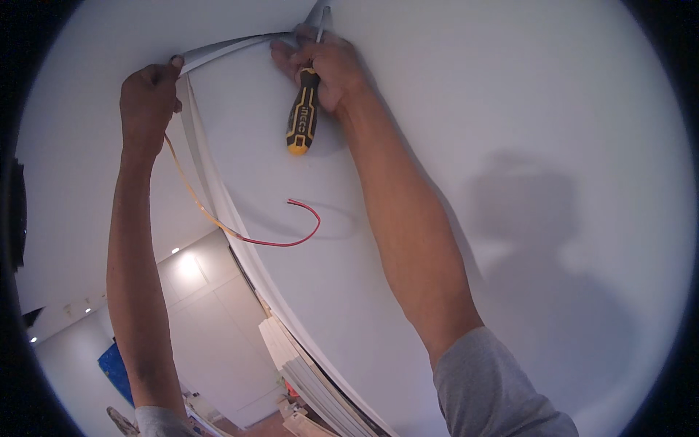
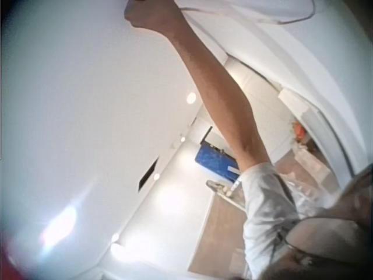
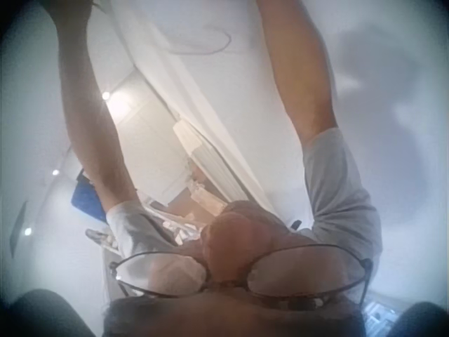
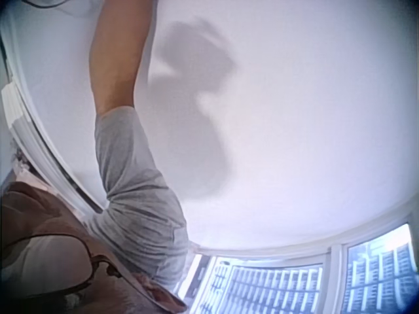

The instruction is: The recorder is installing an LED strip into a ceiling cove.

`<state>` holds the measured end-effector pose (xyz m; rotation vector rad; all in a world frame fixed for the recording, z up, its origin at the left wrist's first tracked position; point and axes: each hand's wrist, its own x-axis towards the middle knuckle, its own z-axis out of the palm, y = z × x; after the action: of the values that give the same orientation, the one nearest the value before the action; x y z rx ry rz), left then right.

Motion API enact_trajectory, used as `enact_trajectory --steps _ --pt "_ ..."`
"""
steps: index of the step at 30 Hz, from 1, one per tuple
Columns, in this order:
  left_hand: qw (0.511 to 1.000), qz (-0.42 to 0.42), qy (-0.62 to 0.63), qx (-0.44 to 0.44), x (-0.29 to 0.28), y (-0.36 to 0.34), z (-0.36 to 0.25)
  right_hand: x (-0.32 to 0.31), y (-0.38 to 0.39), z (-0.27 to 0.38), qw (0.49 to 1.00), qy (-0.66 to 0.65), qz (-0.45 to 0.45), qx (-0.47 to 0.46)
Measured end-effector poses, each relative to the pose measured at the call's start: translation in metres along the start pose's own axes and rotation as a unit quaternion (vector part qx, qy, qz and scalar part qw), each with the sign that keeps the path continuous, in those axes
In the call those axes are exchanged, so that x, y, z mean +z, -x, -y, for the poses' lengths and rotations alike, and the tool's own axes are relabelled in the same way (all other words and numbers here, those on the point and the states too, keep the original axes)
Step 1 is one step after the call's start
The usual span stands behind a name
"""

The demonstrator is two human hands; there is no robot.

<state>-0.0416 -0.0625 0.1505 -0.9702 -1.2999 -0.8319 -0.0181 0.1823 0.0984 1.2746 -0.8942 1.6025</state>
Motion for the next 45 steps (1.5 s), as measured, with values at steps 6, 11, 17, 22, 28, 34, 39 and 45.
enact_trajectory --steps 6,11,17,22,28,34,39,45 --pt "0.998 0.013 0.041 -0.043 -0.002 -0.01 0.003 -0.001 -0.004 -0.002 0.996 -0.083 0.038 -0.007" --pt "0.99 -0.008 0.113 -0.079 0.005 -0.009 0.001 0.003 -0.007 -0.007 0.987 -0.152 0.041 -0.022" --pt "0.979 -0.016 0.19 -0.067 0.011 -0.01 0.005 0.005 -0.01 -0.009 0.983 -0.18 0.022 -0.037" --pt "0.976 -0.008 0.204 -0.074 0.005 -0.01 0.004 0.008 -0.009 -0.006 0.982 -0.185 0.012 -0.028" --pt "0.98 -0.028 0.185 -0.074 0.01 -0.011 0.002 0.017 -0.01 -0.005 0.975 -0.217 0.037 0.0" --pt "0.965 -0.017 0.243 -0.097 0.007 -0.007 0.003 0.017 -0.013 -0.022 0.981 -0.187 0.022 -0.039" --pt "0.89 0.092 0.435 -0.102 0.0 0.007 0.024 0.02 -0.005 -0.02 0.974 -0.222 0.007 -0.039" --pt "0.926 0.058 0.367 -0.07 0.001 0.005 0.028 0.026 -0.004 -0.02 0.98 -0.192 -0.002 -0.05"
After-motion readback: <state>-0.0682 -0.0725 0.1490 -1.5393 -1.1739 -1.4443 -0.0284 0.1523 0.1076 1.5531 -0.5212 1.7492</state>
